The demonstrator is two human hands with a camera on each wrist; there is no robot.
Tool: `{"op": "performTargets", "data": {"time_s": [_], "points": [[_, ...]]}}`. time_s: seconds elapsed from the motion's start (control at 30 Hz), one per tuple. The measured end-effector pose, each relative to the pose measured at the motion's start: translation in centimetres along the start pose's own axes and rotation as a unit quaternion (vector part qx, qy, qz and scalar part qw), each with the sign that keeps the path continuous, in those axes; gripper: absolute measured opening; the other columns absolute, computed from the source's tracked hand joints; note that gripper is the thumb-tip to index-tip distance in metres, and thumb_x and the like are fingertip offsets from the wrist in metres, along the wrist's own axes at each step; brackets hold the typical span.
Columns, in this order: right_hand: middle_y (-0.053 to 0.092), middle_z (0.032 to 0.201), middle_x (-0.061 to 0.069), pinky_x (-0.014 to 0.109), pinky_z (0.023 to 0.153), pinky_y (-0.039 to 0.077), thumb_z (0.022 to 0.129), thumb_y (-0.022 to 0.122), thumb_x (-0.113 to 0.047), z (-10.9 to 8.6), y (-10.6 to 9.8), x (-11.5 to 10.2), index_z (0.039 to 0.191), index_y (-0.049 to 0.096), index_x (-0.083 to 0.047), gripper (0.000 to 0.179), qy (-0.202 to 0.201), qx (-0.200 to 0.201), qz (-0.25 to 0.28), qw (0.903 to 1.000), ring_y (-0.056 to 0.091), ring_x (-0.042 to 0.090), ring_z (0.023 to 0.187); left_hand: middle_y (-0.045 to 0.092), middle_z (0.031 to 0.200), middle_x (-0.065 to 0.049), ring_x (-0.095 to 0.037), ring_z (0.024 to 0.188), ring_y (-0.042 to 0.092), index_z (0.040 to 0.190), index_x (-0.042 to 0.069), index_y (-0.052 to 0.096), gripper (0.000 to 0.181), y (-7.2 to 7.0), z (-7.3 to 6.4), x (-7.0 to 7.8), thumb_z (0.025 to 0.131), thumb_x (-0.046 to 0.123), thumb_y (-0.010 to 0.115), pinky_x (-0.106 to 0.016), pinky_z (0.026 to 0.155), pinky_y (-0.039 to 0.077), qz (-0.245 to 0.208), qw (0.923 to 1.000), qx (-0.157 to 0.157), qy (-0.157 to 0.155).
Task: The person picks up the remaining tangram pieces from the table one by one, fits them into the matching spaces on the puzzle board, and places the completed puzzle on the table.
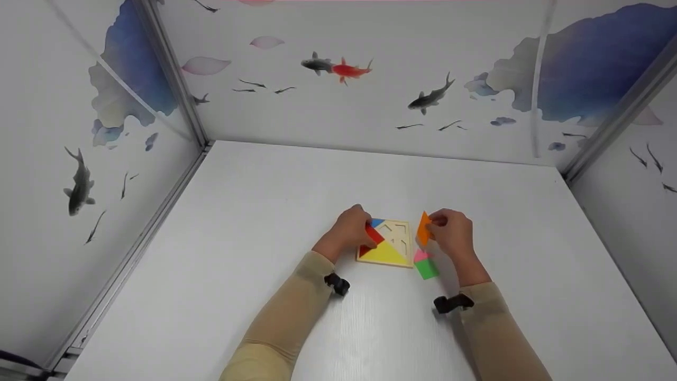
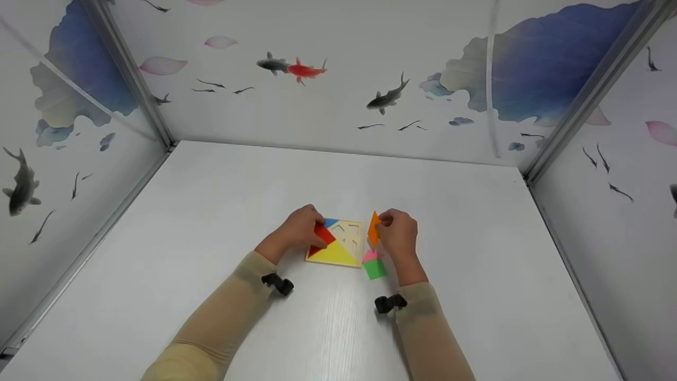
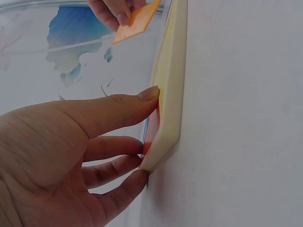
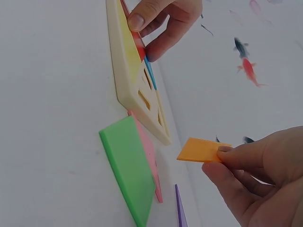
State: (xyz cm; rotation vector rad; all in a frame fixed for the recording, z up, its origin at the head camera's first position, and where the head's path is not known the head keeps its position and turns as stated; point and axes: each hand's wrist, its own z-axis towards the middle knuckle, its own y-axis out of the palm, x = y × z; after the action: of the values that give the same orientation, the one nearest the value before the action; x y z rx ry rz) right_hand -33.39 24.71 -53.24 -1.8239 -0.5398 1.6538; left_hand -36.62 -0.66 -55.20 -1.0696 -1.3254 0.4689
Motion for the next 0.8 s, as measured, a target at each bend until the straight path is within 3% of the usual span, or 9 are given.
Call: {"op": "performTargets", "data": {"time_s": [0.13, 0.37, 0.8], "points": [[0.07, 0.121, 0.021, 0.035, 0.094, 0.062, 0.103, 0.068, -0.011, 0.11, 0.16, 0.0, 0.126, 0.072, -0.001, 0.025, 0.014, -0.01, 0.02, 0.9997, 0.068, 0.032, 0.106, 0.059, 0.124, -0.005, -0.02, 0.112, 0.055, 0.131, 0.006, 0.072, 0.057, -0.01, 0.01, 0.05, 0.083, 0.03, 0.091, -0.034, 0.109, 0.05, 0.004, 1.0, -0.001, -0.002], [0.07, 0.119, 0.022, 0.027, 0.085, 0.063, 0.103, 0.067, -0.01, 0.06, 0.38, 0.16, 0.125, 0.072, 0.001, 0.025, 0.0, -0.004, 0.043, 0.9991, 0.072, 0.032, 0.103, 0.058, 0.127, -0.006, -0.02, 0.114, 0.055, 0.13, 0.005, 0.072, 0.057, -0.09, 0.01, 0.2, 0.083, 0.031, 0.091, -0.033, 0.11, 0.05, 0.011, 0.9999, -0.006, -0.007], [0.068, 0.127, 0.019, 0.041, 0.102, 0.06, 0.104, 0.065, -0.01, -0.34, 0.95, -0.6, 0.132, 0.07, -0.004, 0.029, 0.032, -0.023, 0.038, 0.9985, 0.066, 0.032, 0.11, 0.058, 0.125, -0.005, -0.02, 0.113, 0.055, 0.131, 0.007, 0.072, 0.058, -0.08, 0.13, 0.16, 0.082, 0.03, 0.092, -0.034, 0.108, 0.051, 0.005, 0.9999, -0.006, -0.012]]}}
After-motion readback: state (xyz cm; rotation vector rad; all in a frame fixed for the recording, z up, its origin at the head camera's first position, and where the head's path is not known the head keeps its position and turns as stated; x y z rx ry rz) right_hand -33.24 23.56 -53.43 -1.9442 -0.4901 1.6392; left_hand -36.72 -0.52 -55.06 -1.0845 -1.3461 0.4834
